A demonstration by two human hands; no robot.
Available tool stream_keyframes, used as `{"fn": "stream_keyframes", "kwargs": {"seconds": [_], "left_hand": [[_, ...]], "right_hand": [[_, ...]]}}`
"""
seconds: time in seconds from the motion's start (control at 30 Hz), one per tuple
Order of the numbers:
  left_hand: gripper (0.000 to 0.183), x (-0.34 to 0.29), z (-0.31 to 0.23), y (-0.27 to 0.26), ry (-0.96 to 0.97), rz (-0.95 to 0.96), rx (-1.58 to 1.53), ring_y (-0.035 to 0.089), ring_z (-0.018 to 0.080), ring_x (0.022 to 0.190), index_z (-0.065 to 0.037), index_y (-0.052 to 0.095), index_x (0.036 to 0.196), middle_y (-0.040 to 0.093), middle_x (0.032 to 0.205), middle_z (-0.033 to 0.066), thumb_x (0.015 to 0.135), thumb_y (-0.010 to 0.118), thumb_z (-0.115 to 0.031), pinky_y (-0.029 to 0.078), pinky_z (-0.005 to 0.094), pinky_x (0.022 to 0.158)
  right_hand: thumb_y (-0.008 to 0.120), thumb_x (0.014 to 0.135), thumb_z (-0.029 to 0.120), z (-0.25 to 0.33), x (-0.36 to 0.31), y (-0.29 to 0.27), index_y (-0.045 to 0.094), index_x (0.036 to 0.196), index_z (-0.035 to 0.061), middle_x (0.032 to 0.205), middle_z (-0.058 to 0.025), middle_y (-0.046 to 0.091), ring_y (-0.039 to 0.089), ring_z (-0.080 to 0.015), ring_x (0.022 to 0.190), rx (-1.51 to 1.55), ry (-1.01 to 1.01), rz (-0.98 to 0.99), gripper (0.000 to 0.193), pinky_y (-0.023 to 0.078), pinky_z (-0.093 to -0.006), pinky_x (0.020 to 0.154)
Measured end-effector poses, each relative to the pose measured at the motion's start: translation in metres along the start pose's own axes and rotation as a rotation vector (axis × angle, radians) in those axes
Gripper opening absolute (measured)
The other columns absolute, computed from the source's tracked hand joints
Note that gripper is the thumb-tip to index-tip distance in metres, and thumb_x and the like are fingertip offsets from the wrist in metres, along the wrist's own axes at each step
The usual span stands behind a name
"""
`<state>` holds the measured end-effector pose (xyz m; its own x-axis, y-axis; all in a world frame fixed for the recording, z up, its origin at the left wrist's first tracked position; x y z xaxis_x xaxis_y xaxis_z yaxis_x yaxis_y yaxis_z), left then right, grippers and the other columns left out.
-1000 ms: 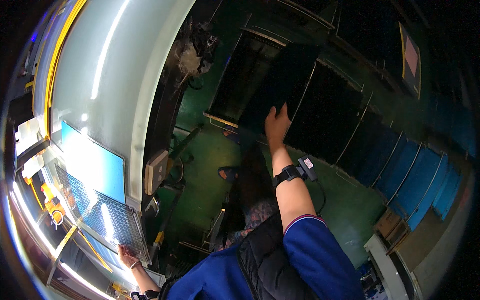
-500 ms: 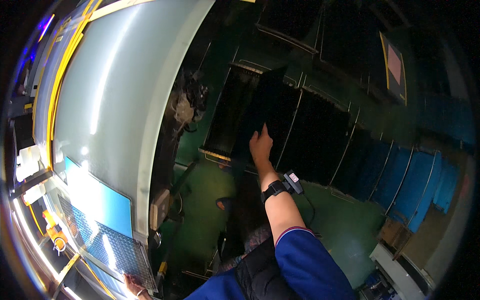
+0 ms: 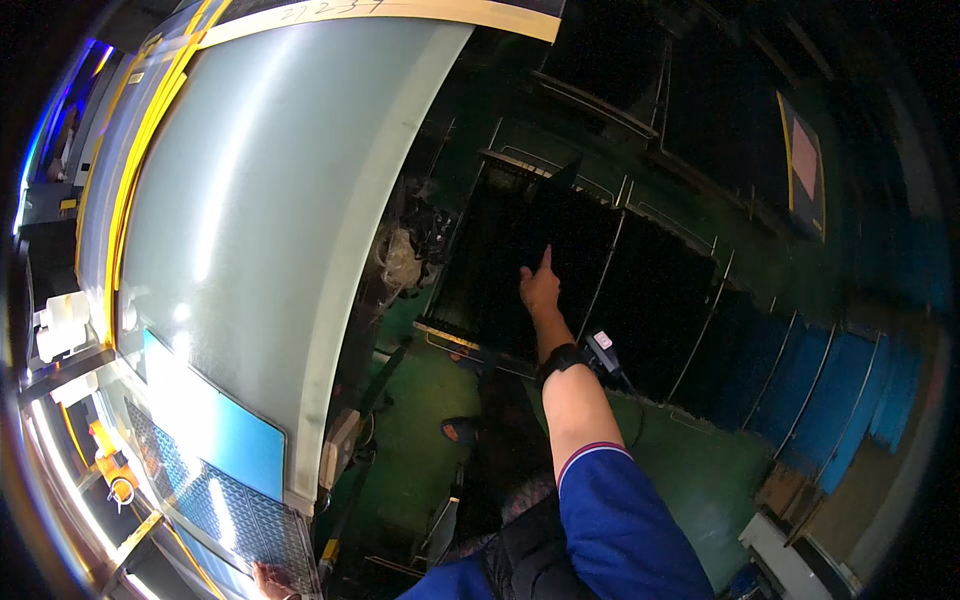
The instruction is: Inspecting patterned blue and silver sheets and sorting them into racks.
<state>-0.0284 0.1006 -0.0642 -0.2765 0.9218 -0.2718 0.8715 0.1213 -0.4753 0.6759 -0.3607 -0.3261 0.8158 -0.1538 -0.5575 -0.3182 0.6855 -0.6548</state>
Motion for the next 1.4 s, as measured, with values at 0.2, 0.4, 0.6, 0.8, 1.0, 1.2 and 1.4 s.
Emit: {"fn": "stream_keyframes", "kwargs": {"seconds": [0.2, 0.4, 0.6, 0.8, 1.0, 1.2, 1.4], "left_hand": [[0.015, -0.011, -0.008, 0.004, 0.0, 0.031, -0.034, 0.055, 0.0091, 0.074, -0.008, 0.059, 0.092, 0.06, 0.084, 0.0013, 0.088, 0.06, -0.022, 0.039, 0.0179, 0.061], [0.014, -0.035, -0.072, 0.001, 0.131, 0.202, 0.123, 0.05, 0.0095, 0.051, -0.005, 0.055, 0.079, 0.056, 0.065, 0.002, 0.089, 0.057, -0.015, 0.04, 0.0222, 0.045], [0.024, -0.138, -0.25, -0.05, 1.102, -0.323, 0.899, 0.066, 0.0264, 0.092, 0.0, 0.064, 0.108, 0.067, 0.096, 0.0168, 0.085, 0.055, 0.004, 0.052, 0.0339, 0.077], [0.031, -0.211, -0.179, -0.009, 1.306, -0.032, 0.64, 0.062, 0.0252, 0.103, -0.007, 0.067, 0.103, 0.065, 0.107, 0.0109, 0.076, 0.054, 0.003, 0.05, 0.038, 0.091], [0.037, -0.253, -0.039, 0.05, 1.247, 0.296, 0.519, 0.054, 0.0267, 0.115, -0.007, 0.062, 0.111, 0.057, 0.12, 0.0121, 0.074, 0.062, -0.011, 0.042, 0.0403, 0.1], [0.052, -0.229, -0.023, -0.014, 0.916, 0.097, 0.103, 0.052, 0.032, 0.114, -0.002, 0.058, 0.111, 0.054, 0.121, 0.0169, 0.069, 0.077, -0.026, 0.04, 0.04, 0.099], [0.037, -0.205, 0.097, 0.0, -0.503, 0.637, -0.605, 0.062, 0.019, 0.092, 0.004, 0.054, 0.11, 0.061, 0.104, 0.0115, 0.082, 0.069, -0.014, 0.053, 0.0314, 0.075]], "right_hand": [[0.065, 0.08, 0.036, -0.01, 0.005, -0.001, 0.017, 0.141, -0.0028, 0.13, -0.0329, 0.041, 0.045, -0.0412, 0.119, 0.147, -0.12, -0.134, 0.088, 0.037, -0.0407, 0.099], [0.062, 0.076, 0.032, -0.067, -0.062, 0.027, 0.057, 0.116, 0.0014, 0.117, -0.0237, 0.056, 0.051, -0.0373, 0.113, -0.133, -0.24, 0.26, 0.051, 0.042, -0.0411, 0.092], [0.066, 0.081, 0.022, -0.066, -0.183, 0.02, 0.067, 0.104, 0.0063, 0.093, -0.0066, 0.067, 0.064, -0.0188, 0.085, -0.37, -0.099, 0.914, 0.027, 0.051, -0.0331, 0.071], [0.041, 0.08, 0.07, 0.116, -0.402, 0.03, 0.028, 0.14, 0.0024, 0.136, -0.0276, 0.038, 0.042, -0.0415, 0.123, 0.412, 0.006, 1.778, 0.09, 0.032, -0.0547, 0.103], [0.042, 0.082, 0.068, 0.204, -0.408, -0.003, 0.034, 0.136, 0.0078, 0.125, -0.0261, 0.049, 0.053, -0.0395, 0.111, 0.507, -0.169, 1.549, 0.081, 0.047, -0.0506, 0.089], [0.058, 0.088, 0.012, 0.2, -0.365, -0.007, 0.056, 0.111, 0.0052, 0.1, -0.0105, 0.065, 0.066, -0.0216, 0.08, -0.139, -0.363, 1.012, 0.024, 0.055, -0.0343, 0.066], [0.069, 0.076, 0.003, 0.232, -0.362, 0.011, 0.055, 0.095, 0.0036, 0.083, -0.0074, 0.063, 0.065, -0.021, 0.074, -0.293, -0.388, 1.065, 0.024, 0.055, -0.0336, 0.066]]}}
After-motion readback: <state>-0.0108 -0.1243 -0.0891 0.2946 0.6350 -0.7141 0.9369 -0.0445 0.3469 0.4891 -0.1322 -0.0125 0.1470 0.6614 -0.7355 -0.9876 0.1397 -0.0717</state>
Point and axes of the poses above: each hand's wrist, its own x-axis towards the middle knuckle, its own y-axis out of the palm, z = x × y, the point moved 7 cm from there along x, towards the middle knuckle
